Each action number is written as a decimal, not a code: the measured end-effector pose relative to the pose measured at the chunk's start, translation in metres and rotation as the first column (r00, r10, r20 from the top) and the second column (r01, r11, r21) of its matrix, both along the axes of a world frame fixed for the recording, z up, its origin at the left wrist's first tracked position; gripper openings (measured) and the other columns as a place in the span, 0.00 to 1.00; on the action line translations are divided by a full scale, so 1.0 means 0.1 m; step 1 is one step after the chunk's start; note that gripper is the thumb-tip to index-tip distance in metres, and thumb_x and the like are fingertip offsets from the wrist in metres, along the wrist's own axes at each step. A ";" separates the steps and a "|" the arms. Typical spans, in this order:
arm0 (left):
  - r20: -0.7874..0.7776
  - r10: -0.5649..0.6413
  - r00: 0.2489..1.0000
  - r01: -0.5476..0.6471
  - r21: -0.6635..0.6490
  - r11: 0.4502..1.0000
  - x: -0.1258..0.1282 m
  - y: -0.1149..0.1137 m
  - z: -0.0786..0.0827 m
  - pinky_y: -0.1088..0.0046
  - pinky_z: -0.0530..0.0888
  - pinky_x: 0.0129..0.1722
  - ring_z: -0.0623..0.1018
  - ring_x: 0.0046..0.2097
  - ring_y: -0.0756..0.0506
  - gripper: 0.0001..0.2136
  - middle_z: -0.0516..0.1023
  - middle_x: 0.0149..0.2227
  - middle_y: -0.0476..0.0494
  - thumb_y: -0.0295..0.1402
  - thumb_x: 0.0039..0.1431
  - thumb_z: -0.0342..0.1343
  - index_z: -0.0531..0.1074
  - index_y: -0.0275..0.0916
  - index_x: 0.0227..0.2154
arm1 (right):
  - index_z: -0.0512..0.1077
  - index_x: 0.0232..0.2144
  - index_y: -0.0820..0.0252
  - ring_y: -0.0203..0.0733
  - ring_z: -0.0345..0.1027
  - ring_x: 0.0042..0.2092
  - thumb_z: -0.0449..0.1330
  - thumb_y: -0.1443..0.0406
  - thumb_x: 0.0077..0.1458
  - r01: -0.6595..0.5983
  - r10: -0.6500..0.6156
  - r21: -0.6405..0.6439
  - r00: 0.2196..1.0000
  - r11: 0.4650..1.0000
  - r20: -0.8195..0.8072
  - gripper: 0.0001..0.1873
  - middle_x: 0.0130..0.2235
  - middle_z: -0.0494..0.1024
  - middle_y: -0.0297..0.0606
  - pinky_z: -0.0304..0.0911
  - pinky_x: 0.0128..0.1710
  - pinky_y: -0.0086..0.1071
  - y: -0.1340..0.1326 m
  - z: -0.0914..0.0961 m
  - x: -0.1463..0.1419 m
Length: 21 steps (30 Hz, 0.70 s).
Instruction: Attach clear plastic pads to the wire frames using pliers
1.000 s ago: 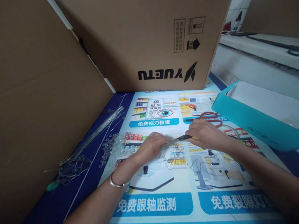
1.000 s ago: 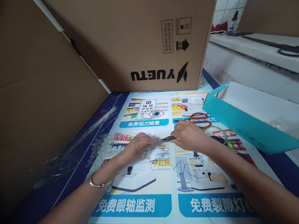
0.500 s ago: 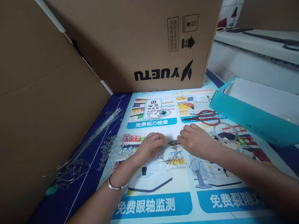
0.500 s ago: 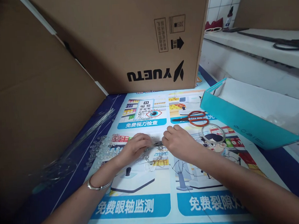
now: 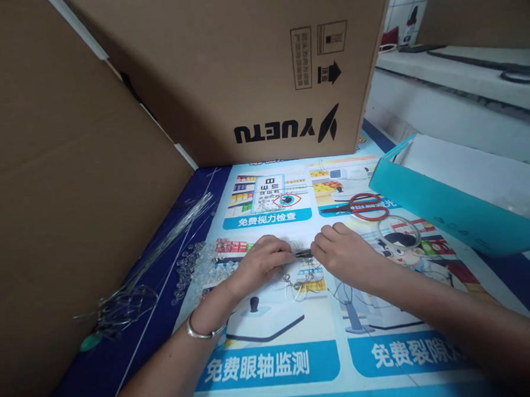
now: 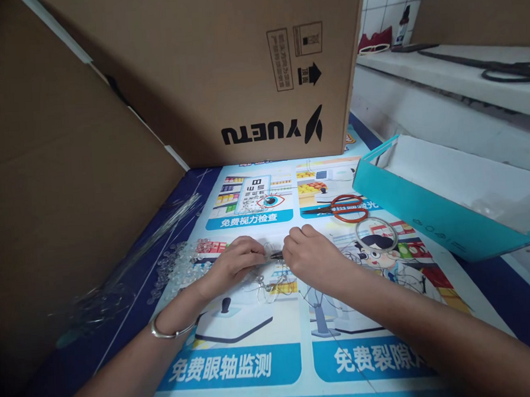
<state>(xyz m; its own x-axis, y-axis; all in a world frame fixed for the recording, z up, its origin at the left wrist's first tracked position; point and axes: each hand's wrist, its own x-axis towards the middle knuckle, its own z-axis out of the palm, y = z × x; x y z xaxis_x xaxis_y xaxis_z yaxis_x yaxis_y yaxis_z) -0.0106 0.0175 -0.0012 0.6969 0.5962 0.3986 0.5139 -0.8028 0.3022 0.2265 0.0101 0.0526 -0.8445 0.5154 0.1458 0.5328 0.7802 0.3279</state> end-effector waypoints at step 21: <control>-0.023 -0.038 0.999 0.039 0.055 0.998 0.02 0.03 -0.02 0.68 0.66 0.43 0.72 0.39 0.49 0.09 0.75 0.38 0.44 0.23 0.56 0.48 0.71 0.40 0.35 | 0.68 0.31 0.66 0.44 0.57 0.37 0.51 0.72 0.53 -0.085 0.063 0.210 0.992 0.974 0.107 0.06 0.31 0.67 0.41 0.50 0.36 0.37 0.01 0.04 -0.05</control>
